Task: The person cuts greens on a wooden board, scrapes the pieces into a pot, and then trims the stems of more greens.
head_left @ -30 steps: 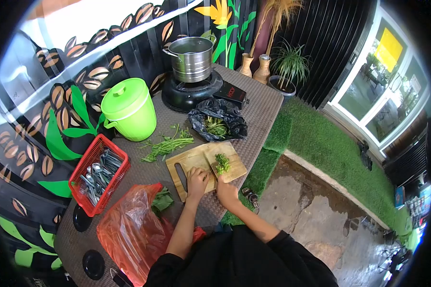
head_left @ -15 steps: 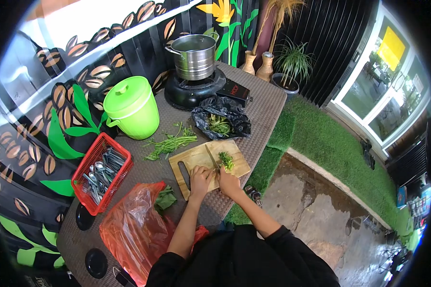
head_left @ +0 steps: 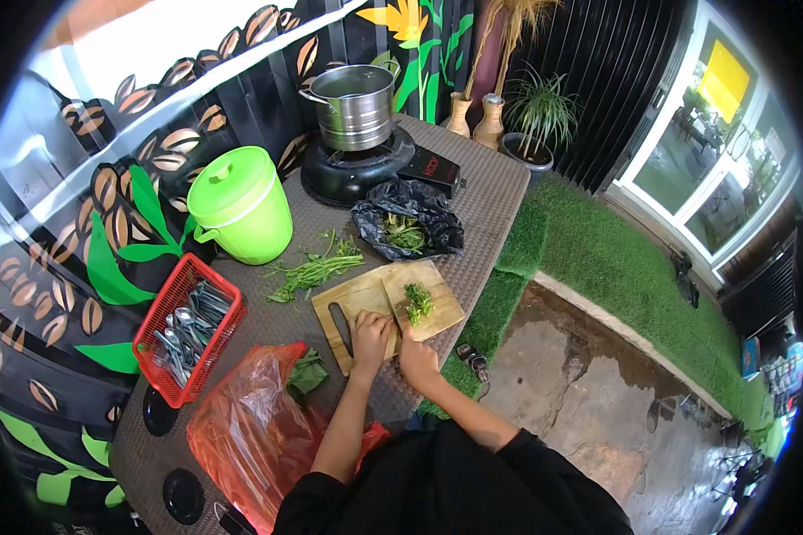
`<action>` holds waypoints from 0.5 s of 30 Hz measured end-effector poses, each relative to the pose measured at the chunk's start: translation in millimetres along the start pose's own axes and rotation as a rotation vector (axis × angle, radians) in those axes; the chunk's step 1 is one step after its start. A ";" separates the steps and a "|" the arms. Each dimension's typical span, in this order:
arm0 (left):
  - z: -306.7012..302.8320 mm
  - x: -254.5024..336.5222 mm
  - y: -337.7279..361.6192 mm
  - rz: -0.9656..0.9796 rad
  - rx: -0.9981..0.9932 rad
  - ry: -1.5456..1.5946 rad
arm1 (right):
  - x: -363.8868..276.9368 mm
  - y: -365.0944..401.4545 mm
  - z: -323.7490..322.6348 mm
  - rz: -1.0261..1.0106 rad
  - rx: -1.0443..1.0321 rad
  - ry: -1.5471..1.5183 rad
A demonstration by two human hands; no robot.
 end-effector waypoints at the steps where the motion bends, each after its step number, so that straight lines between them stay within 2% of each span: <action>1: -0.2 0.6 0.3 0.018 0.013 -0.010 | 0.9 -4.6 -1.8 0.001 0.000 0.002; 4: -1.4 1.6 0.5 -0.006 0.007 0.004 | -1.3 -17.3 -14.5 -0.113 -0.034 0.025; 11: -1.0 3.1 -1.3 -0.003 -0.005 -0.003 | -1.2 -2.4 -5.9 -0.021 0.005 0.028; 15: -6.2 6.3 1.2 -0.060 -0.048 0.077 | 4.6 -27.4 -13.7 -0.142 0.001 0.052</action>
Point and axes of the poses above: each hand's wrist, its own y-axis away from the middle knuckle, its own z-axis out of the palm, x = y × z, the point moved 2 cm from there along -y, towards the middle knuckle, and after that the axes turned 8 degrees about z, right-handed, at the moved point
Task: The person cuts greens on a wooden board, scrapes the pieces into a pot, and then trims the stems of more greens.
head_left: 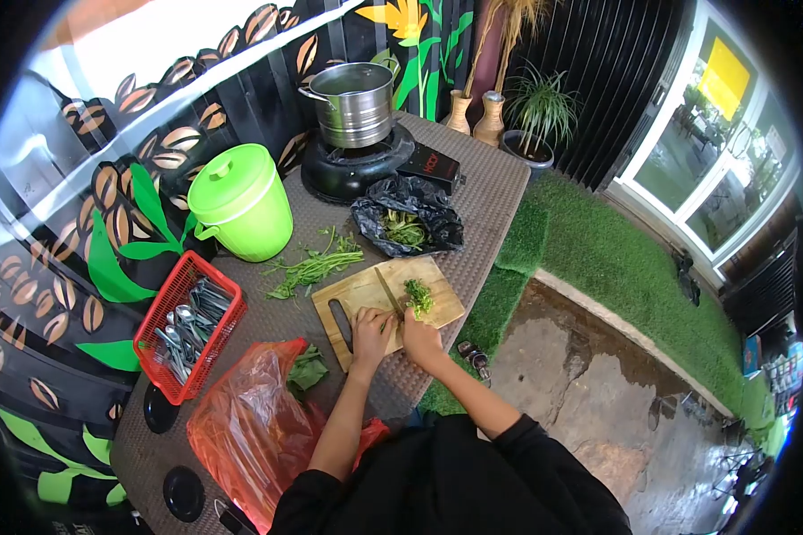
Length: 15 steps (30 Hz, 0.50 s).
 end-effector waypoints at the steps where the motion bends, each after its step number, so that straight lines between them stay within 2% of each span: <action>1: 0.1 -0.9 0.5 -0.036 -0.027 0.032 | 1.3 -0.5 -5.9 -0.018 -0.033 0.016; 4: -5.7 -5.4 0.9 0.002 -0.111 0.152 | 7.3 1.3 -8.2 -0.033 -0.072 0.023; 5: -8.2 -7.2 1.0 0.004 -0.110 0.154 | 10.3 2.8 -6.3 -0.033 -0.083 0.014; 7: -15.0 -6.7 -3.1 0.059 -0.261 0.126 | 15.1 6.2 -3.2 -0.037 -0.073 -0.002; 11: -15.2 -12.5 -7.4 0.056 -0.352 0.114 | 15.2 11.6 -6.4 -0.008 -0.067 -0.061; 14: -1.7 -24.7 -8.8 -0.005 -0.316 0.239 | 14.2 15.1 -13.8 -0.003 -0.119 -0.077; 15: 0.4 -24.6 -11.6 -0.117 -0.340 0.311 | 14.6 13.8 -17.9 -0.003 -0.118 -0.078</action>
Point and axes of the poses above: each hand's wrist, its own y-axis away from the middle knuckle, its own z-axis out of the palm, x = y × z, the point moved 2 cm from there along -y, towards the middle knuckle, and after that the axes turned 8 degrees about z, right-handed, at the moved point
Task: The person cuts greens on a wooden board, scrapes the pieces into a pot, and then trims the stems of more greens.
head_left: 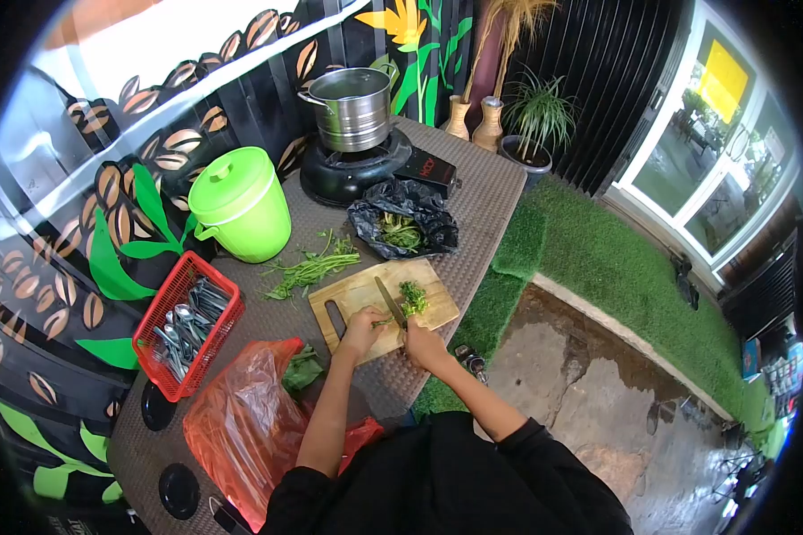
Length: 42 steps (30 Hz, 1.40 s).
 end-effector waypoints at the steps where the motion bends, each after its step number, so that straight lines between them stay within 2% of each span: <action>1: 1.1 0.2 -1.8 -0.102 -0.013 0.088 | 0.9 -2.4 -4.9 0.000 -0.037 0.013; 6: 11.4 1.6 -4.8 -0.132 0.153 0.089 | 7.0 -5.9 -18.9 -0.047 -0.088 0.034; 8: 15.6 3.3 -2.3 -0.157 0.190 0.051 | 3.8 2.8 -16.3 -0.037 -0.023 0.104; 10: 18.7 7.1 3.4 0.152 0.383 -0.145 | -1.1 10.0 -0.1 -0.001 0.052 0.125; 11: 21.7 6.9 4.7 0.151 0.382 -0.144 | -2.7 13.0 8.4 0.036 0.125 0.147; 13: 24.1 12.9 6.2 0.143 0.415 -0.244 | -5.3 7.2 17.1 0.036 0.141 0.125; 17: 25.2 22.1 7.2 0.087 0.393 -0.243 | -5.6 -18.8 10.4 -0.085 0.156 0.160; 21: 23.6 17.3 5.9 0.164 0.437 -0.237 | -0.1 -14.5 -1.0 -0.168 0.205 0.104; 23: 21.3 14.3 5.5 0.191 0.454 -0.222 | 2.1 -5.1 13.7 -0.138 0.245 0.143; 24: 20.1 14.5 6.1 0.109 0.435 -0.170 | 2.3 -1.9 16.7 -0.101 0.282 0.182; 25: 20.0 15.0 7.3 0.026 0.414 -0.117 | 2.4 -2.9 18.8 -0.100 0.281 0.180; 28: 19.5 15.5 4.5 -0.020 0.465 0.044 | -0.5 -12.8 15.7 -0.118 0.264 0.226; 33: 20.6 12.3 4.2 -0.008 0.443 -0.018 | -1.1 -18.6 -9.4 -0.169 0.090 0.190; 39: 18.9 11.4 4.1 -0.001 0.457 0.011 | -6.9 -2.0 18.8 -0.037 0.120 0.131; 42: 17.4 14.8 6.4 -0.029 0.441 0.028 | -5.4 -22.4 10.2 -0.083 0.089 0.102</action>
Point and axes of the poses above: each hand's wrist, its own y-axis away from the middle knuckle, its own z-axis out of the palm, x = y × z, the point moved 2 cm from there along -y, towards the middle knuckle, and after that the axes turned 8 degrees about z, right-handed, at the moved point
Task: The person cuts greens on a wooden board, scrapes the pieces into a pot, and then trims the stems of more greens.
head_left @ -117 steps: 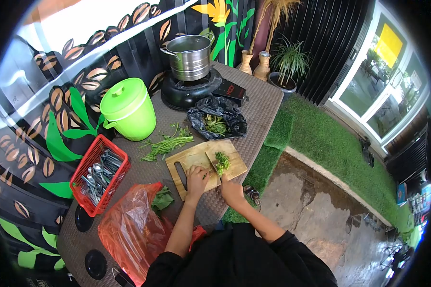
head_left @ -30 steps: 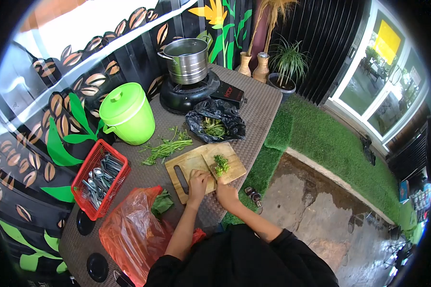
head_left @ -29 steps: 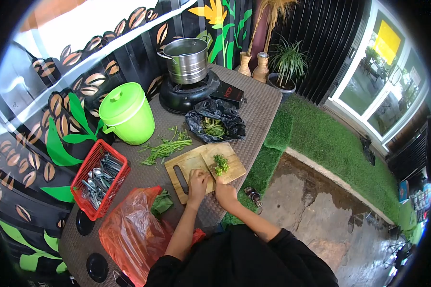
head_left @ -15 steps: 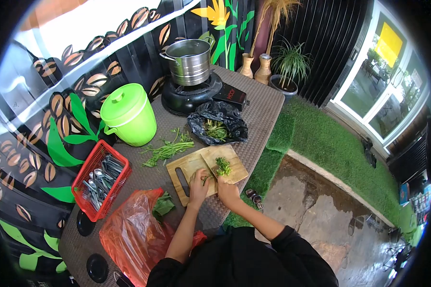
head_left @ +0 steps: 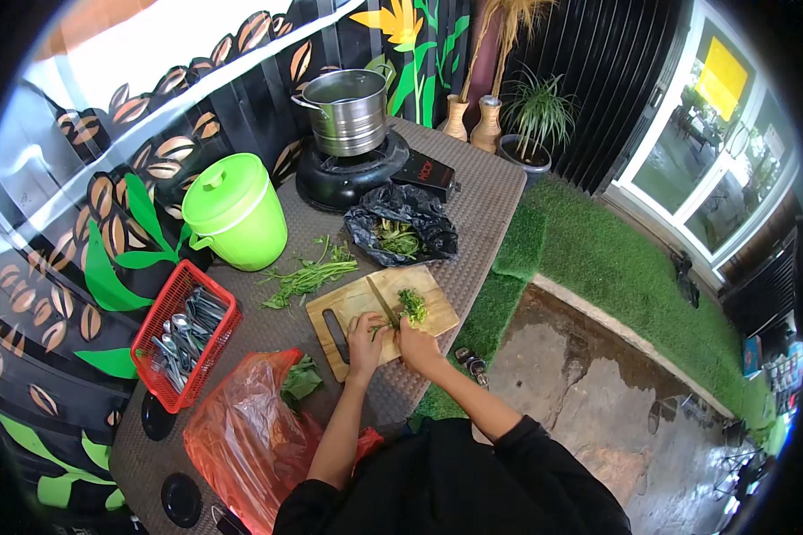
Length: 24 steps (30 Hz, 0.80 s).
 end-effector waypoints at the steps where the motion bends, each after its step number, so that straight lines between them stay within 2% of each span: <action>1: -0.1 2.5 -1.7 -0.013 -0.004 0.001 | 2.1 0.0 -3.0 0.004 0.004 -0.001; 4: 1.0 1.8 -1.7 -0.027 0.025 0.007 | 1.9 2.8 -0.9 -0.009 -0.039 -0.031; 6: 1.9 -2.5 -1.9 -0.045 0.037 0.039 | -5.1 18.1 6.5 0.046 0.062 0.008; 9: 3.4 -7.5 -1.3 -0.032 0.034 0.058 | -15.1 18.4 10.1 0.076 0.099 0.002; 15: 3.6 -8.2 0.4 -0.046 0.035 0.050 | -10.3 13.6 1.9 0.005 0.047 -0.005; 18: 3.3 -8.1 -0.7 -0.037 0.037 0.044 | -9.6 23.9 13.3 0.117 0.025 0.055; 21: 1.0 2.1 0.1 -0.004 0.021 -0.042 | -9.9 15.6 12.2 0.035 0.090 0.096; 22: -1.1 4.4 1.9 0.011 0.002 -0.129 | -5.9 5.9 5.7 0.040 0.001 0.041; 23: -2.3 6.3 2.4 0.012 0.000 -0.132 | -0.4 1.1 -0.7 0.040 0.001 0.038; 24: -3.1 8.0 1.8 0.069 0.021 -0.182 | 6.3 -4.5 -4.9 -0.048 0.018 0.010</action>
Point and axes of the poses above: each hand's wrist, its own y-axis away from the middle knuckle, its own z-axis out of the palm, x = y × z, the point moved 2 cm from there along -y, towards the middle knuckle, and after that the axes turned 8 degrees about z, right-handed, at the moved point
